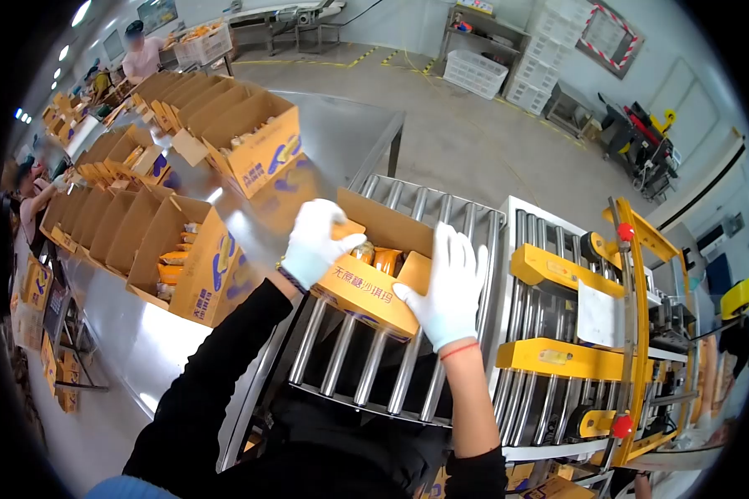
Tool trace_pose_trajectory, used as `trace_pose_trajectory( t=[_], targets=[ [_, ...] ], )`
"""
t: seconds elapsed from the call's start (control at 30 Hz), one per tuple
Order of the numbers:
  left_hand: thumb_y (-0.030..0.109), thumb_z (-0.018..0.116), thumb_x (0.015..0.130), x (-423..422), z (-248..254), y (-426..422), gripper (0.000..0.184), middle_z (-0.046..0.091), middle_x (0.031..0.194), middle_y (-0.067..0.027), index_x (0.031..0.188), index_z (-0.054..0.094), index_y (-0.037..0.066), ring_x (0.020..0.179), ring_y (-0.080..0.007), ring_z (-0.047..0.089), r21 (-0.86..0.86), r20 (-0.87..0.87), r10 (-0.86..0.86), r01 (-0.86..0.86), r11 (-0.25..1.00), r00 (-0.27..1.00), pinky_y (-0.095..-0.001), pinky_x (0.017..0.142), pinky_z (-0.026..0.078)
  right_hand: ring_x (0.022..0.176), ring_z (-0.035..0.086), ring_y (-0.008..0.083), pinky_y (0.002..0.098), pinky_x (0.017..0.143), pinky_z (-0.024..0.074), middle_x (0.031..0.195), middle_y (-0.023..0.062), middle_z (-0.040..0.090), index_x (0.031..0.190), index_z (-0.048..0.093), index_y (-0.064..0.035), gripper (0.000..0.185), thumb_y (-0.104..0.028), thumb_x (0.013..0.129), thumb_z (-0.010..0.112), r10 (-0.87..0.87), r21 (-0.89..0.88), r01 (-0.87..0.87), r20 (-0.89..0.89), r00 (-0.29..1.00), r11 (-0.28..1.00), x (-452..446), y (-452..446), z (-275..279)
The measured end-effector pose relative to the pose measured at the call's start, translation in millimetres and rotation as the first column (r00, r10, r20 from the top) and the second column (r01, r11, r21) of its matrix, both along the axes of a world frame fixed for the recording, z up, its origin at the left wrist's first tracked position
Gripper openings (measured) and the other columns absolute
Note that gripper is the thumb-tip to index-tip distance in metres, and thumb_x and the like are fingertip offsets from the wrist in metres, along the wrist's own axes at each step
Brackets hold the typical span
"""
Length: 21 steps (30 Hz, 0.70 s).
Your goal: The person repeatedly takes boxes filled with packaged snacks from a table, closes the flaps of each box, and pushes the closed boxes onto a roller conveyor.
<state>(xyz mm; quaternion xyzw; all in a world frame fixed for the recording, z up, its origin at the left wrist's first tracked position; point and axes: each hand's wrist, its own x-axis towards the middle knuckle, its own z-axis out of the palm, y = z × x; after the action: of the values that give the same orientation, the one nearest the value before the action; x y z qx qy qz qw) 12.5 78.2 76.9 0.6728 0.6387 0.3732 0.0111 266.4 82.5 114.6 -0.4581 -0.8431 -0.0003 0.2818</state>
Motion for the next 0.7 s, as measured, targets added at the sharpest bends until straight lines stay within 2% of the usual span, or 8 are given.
trace_pose_trajectory(
  t=[0.1, 0.17, 0.3, 0.33, 0.43, 0.5, 0.6, 0.7],
  targets=[
    [0.033, 0.081, 0.091, -27, -70, -7, 0.061, 0.062, 0.127, -0.0153, 0.131, 0.057, -0.006, 0.118, -0.0199, 0.061, -0.114, 0.846, 0.043, 0.103, 0.988, 0.532, -0.0345, 0.099, 0.053, 0.131, 0.049, 0.0374, 0.0591, 0.122, 0.0240, 0.139, 0.0163, 0.053, 0.148, 0.047, -0.0037, 0.101, -0.031, 0.062, 0.093, 0.142, -0.083, -0.136, 0.077, 0.987, 0.987, 8, -48, -21],
    [0.032, 0.077, 0.095, -21, -38, -13, 0.058, 0.067, 0.123, -0.0156, 0.131, 0.058, -0.008, 0.111, -0.0180, 0.065, -0.206, 0.880, 0.017, 0.351, 0.913, 0.474, -0.0317, 0.095, 0.054, 0.129, 0.051, 0.0360, 0.0611, 0.122, 0.0246, 0.137, 0.0155, 0.054, 0.146, 0.050, -0.0052, 0.097, -0.027, 0.061, 0.094, 0.163, -0.096, -0.151, 0.139, 0.977, 0.984, 21, -58, -40],
    [0.029, 0.067, 0.100, 62, -50, 9, 0.047, 0.067, 0.118, -0.0194, 0.132, 0.057, -0.004, 0.107, -0.0258, 0.066, -0.079, 0.886, -0.010, 0.171, 0.982, 0.463, -0.0377, 0.094, 0.053, 0.145, 0.040, 0.0351, 0.0555, 0.126, 0.0214, 0.151, 0.0156, 0.047, 0.154, 0.039, -0.0039, 0.108, -0.024, 0.063, 0.093, -0.074, 0.007, 0.077, 0.387, 0.919, 0.997, 30, -27, -42],
    [0.034, 0.068, 0.098, 91, -64, 12, 0.057, 0.063, 0.124, -0.0240, 0.137, 0.052, -0.004, 0.117, -0.0325, 0.063, -0.150, 0.635, 0.044, 0.068, 0.986, 0.771, -0.0412, 0.100, 0.050, 0.149, 0.034, 0.0364, 0.0540, 0.127, 0.0196, 0.157, 0.0164, 0.042, 0.155, 0.035, -0.0013, 0.109, -0.025, 0.065, 0.091, -0.065, -0.067, 0.091, 0.317, 0.946, 0.994, 28, -19, -39],
    [0.037, 0.067, 0.100, 120, -66, -12, 0.071, 0.057, 0.144, -0.0226, 0.153, 0.042, -0.003, 0.135, -0.0282, 0.055, -0.213, 0.828, -0.291, 0.748, 0.628, 0.480, -0.0379, 0.113, 0.043, 0.152, 0.030, 0.0381, 0.0533, 0.128, 0.0179, 0.160, 0.0199, 0.038, 0.156, 0.033, 0.0017, 0.102, -0.031, 0.074, 0.085, -0.118, -0.035, 0.138, 0.342, 0.932, 0.990, 32, 4, -41],
    [0.038, 0.068, 0.100, 92, -22, -51, 0.069, 0.059, 0.142, -0.0211, 0.151, 0.045, -0.002, 0.134, -0.0288, 0.055, -0.257, 0.844, -0.274, 0.797, 0.546, 0.460, -0.0377, 0.114, 0.042, 0.150, 0.034, 0.0388, 0.0517, 0.128, 0.0200, 0.157, 0.0228, 0.042, 0.154, 0.037, 0.0028, 0.086, -0.032, 0.084, 0.073, -0.188, -0.009, 0.199, 0.289, 0.939, 0.980, 59, 9, -41],
    [0.026, 0.073, 0.089, 4, 21, -107, 0.055, 0.063, 0.122, -0.0202, 0.135, 0.056, 0.001, 0.112, -0.0363, 0.060, -0.138, 0.022, -0.117, 0.119, 0.983, 0.993, -0.0439, 0.099, 0.049, 0.148, 0.038, 0.0396, 0.0525, 0.126, 0.0230, 0.155, 0.0229, 0.044, 0.153, 0.036, 0.0032, 0.079, -0.024, 0.087, 0.070, -0.147, 0.091, 0.129, 0.225, 0.963, 0.987, 101, 16, -55],
    [0.016, 0.070, 0.082, -89, 46, -164, 0.046, 0.062, 0.108, -0.0162, 0.124, 0.057, 0.002, 0.102, -0.0388, 0.059, 0.184, -0.361, 0.497, -0.462, 0.868, 0.789, -0.0490, 0.094, 0.045, 0.145, 0.043, 0.0382, 0.0519, 0.124, 0.0274, 0.145, 0.0225, 0.054, 0.141, 0.055, -0.0017, 0.055, -0.010, 0.087, 0.065, -0.161, 0.150, 0.145, 0.100, 0.982, 0.978, 114, 19, -63]
  ],
)
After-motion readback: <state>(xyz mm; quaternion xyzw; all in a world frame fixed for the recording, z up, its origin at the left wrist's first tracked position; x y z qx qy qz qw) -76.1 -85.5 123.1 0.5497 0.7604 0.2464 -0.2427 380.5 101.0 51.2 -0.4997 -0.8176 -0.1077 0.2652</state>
